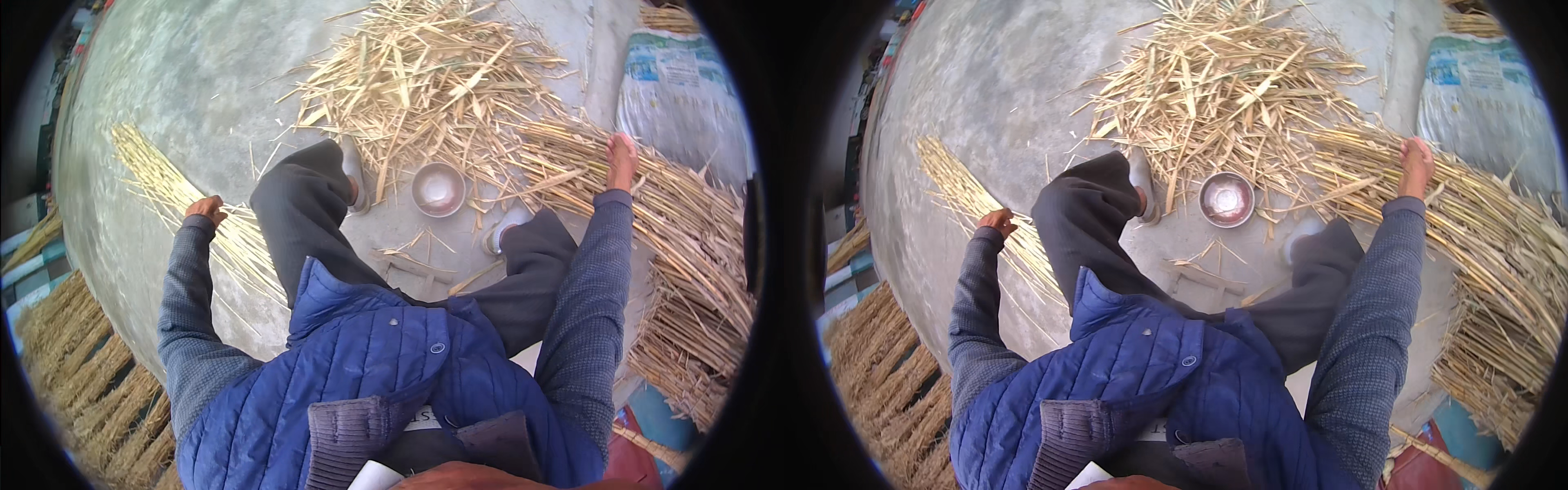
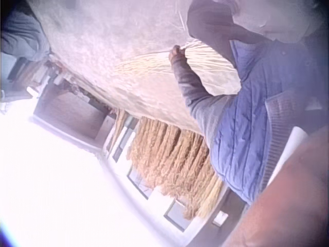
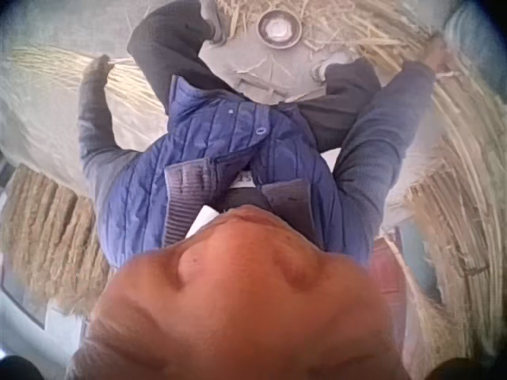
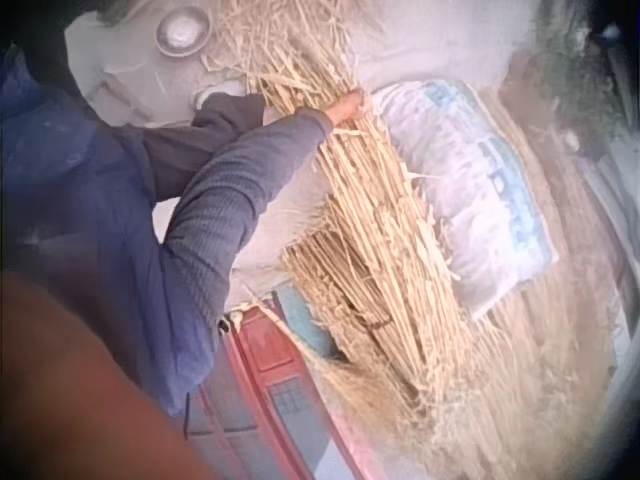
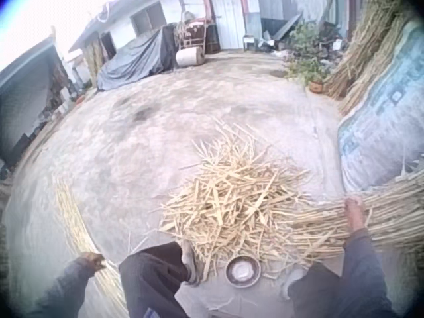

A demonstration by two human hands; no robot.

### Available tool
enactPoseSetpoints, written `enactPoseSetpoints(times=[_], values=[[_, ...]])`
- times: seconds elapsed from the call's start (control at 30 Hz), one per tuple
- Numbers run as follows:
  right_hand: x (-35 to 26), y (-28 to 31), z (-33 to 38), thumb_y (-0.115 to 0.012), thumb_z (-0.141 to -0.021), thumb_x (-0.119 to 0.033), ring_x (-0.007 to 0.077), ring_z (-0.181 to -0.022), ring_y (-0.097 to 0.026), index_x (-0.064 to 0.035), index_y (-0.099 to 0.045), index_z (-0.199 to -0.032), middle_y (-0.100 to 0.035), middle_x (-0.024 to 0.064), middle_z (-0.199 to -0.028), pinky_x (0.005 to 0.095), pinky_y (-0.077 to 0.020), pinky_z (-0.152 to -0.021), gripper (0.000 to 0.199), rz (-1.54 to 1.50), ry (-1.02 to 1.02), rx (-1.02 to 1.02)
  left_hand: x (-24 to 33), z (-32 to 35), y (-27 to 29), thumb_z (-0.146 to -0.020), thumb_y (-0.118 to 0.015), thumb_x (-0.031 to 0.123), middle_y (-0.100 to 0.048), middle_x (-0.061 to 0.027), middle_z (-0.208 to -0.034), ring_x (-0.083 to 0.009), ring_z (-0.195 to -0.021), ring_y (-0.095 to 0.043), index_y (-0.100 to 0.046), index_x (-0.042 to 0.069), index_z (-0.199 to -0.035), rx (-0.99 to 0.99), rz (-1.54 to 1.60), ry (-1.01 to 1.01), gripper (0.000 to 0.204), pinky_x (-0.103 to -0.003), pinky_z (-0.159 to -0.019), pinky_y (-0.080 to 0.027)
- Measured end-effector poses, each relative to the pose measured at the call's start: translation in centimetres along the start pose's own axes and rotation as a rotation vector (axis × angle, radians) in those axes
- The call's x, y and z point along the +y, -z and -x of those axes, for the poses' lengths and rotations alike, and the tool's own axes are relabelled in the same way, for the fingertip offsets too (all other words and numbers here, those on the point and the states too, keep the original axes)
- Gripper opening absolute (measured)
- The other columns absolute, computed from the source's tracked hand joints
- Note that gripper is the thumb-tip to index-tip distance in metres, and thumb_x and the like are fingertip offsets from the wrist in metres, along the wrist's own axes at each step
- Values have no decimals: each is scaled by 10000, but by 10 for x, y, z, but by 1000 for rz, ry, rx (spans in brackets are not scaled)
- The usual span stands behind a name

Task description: The person sits on the floor and repeatedly pulls thin strips from dried straw stalks by hand. The separated strips are placed into a pile on the left, while the remaining stalks are set aside on the right.

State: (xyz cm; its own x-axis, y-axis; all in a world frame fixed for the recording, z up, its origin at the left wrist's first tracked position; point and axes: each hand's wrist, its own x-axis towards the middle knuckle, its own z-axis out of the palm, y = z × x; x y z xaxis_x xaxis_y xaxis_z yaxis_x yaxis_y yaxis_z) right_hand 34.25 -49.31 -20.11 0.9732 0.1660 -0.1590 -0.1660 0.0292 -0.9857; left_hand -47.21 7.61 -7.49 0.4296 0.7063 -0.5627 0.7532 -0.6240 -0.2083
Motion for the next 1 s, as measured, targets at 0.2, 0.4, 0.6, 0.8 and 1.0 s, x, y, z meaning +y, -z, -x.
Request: enactPoseSetpoints(times=[0.2, 0.4, 0.6, 0.8, 1.0], values=[[-1, 15, 6, -733, -828, -69, 136, -480, -542, -57, -611, -719, -607, 43, -625, 273, -416, -445, 164, 394, 39, 548, 178, -106, 135, -806, -767, 269, -724, -126, -934, -335, -895, -690, -642, 108, -1069, 381, -7, -453, 333, -446, -773, -532], [-18, 14, 23, -770, -833, -68, 156, -688, -657, 15, -626, -897, -682, 110, -784, 248, -530, -581, 178, 144, -31, 374, 390, -165, 103, -851, -695, 288, -686, -174, -865, -380, -858, -667, -645, 86, -1052, 258, 68, -983, 289, -468, -744, -523], [-72, -9, 34, -727, -903, -41, 182, -742, -684, 23, -619, -1000, -707, 147, -935, 263, -592, -689, 159, 21, 0, 317, 497, -163, -53, -801, -734, 235, -695, -166, -917, -376, -910, -678, -633, 91, -1011, -116, 186, -1060, 274, -474, -772, -540], [-154, -49, 76, -706, -935, -83, 226, -841, -729, 40, -612, -1022, -718, 178, -974, 302, -626, -799, 177, 226, 306, 185, 535, -142, -169, -875, -581, 142, -679, -131, -916, -294, -810, -712, -652, 74, -907, 139, -152, -1100, 104, -413, -637, -550], [-177, -84, 115, -705, -944, -129, 223, -810, -724, 19, -609, -993, -722, 171, -934, 328, -622, -783, 184, 184, 359, 198, 537, -150, -174, -823, -625, 129, -731, -96, -822, -263, -776, -726, -740, 136, -777, -27, -206, -1194, 124, -421, -627, -544]])
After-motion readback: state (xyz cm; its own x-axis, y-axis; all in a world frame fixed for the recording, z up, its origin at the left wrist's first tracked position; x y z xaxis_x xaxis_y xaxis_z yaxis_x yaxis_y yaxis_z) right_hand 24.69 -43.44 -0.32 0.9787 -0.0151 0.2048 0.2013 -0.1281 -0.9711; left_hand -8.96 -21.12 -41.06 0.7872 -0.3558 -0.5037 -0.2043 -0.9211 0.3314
